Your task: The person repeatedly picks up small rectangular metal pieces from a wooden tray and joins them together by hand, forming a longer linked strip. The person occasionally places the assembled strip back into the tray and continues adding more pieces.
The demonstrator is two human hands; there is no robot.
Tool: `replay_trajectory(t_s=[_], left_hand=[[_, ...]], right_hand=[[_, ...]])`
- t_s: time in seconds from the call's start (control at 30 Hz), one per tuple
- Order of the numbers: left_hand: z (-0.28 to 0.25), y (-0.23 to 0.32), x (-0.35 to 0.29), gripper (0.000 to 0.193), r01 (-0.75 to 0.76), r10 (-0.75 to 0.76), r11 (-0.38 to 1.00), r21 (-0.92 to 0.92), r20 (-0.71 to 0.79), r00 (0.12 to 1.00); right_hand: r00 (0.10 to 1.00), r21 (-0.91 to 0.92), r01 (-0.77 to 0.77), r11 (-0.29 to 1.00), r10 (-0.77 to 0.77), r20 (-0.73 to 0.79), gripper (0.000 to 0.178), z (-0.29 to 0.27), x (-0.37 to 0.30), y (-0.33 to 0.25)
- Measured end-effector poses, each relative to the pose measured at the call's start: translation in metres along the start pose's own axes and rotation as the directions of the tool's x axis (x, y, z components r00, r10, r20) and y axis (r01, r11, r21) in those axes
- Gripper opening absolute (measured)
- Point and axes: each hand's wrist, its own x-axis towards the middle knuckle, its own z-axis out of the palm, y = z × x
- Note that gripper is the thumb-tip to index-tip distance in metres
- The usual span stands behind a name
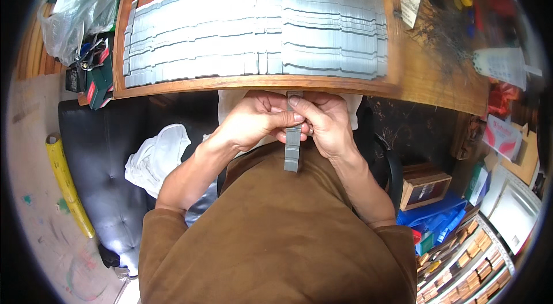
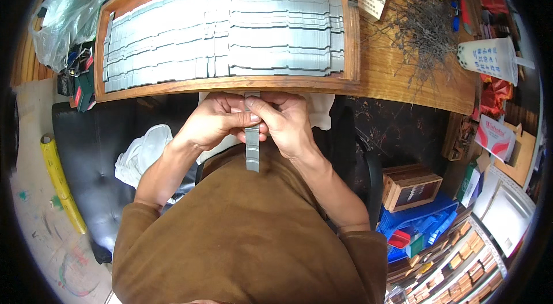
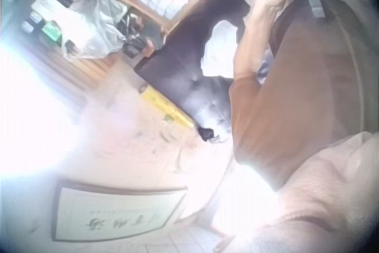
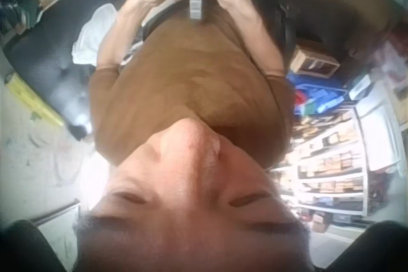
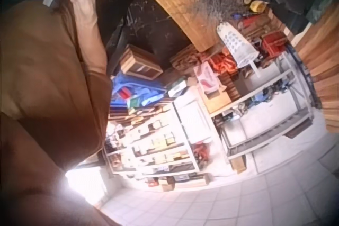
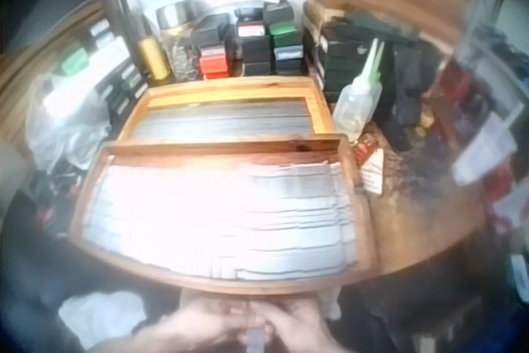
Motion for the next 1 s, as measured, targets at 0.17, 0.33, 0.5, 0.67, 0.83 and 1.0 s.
replay_trajectory(t_s=[0.17,0.33,0.5,0.67,0.83,1.0], left_hand=[[0.002,-0.003,-0.003,0.019,-0.015,0.015,1.0,-0.003,-0.008,1.0],[0.002,-0.018,-0.007,0.021,-0.001,0.001,1.0,-0.019,-0.036,0.999],[-0.001,-0.024,-0.01,0.021,0.012,-0.013,1.0,-0.02,-0.033,0.999],[-0.005,-0.025,-0.005,0.023,0.039,-0.039,0.997,-0.067,-0.011,0.999],[-0.011,-0.026,0.002,0.022,0.042,-0.042,0.997,-0.065,0.005,0.999],[-0.016,-0.031,0.008,0.024,0.021,-0.019,0.995,-0.099,0.025,1.0]], right_hand=[[1.0,-0.025,0.007,1.0,-0.007,0.029,0.012,0.004,-0.002,-0.008],[0.998,-0.058,-0.068,0.996,0.069,0.014,0.019,-0.002,-0.004,-0.005],[0.991,-0.131,-0.117,0.985,0.124,0.053,0.027,-0.008,-0.002,0.003],[0.998,-0.18,-0.044,0.983,0.053,0.045,0.022,-0.011,0.007,0.011],[0.996,-0.17,-0.08,0.982,0.085,0.019,0.017,-0.012,0.014,0.011],[0.997,-0.125,-0.077,0.989,0.08,0.018,0.016,-0.013,0.019,0.013]])
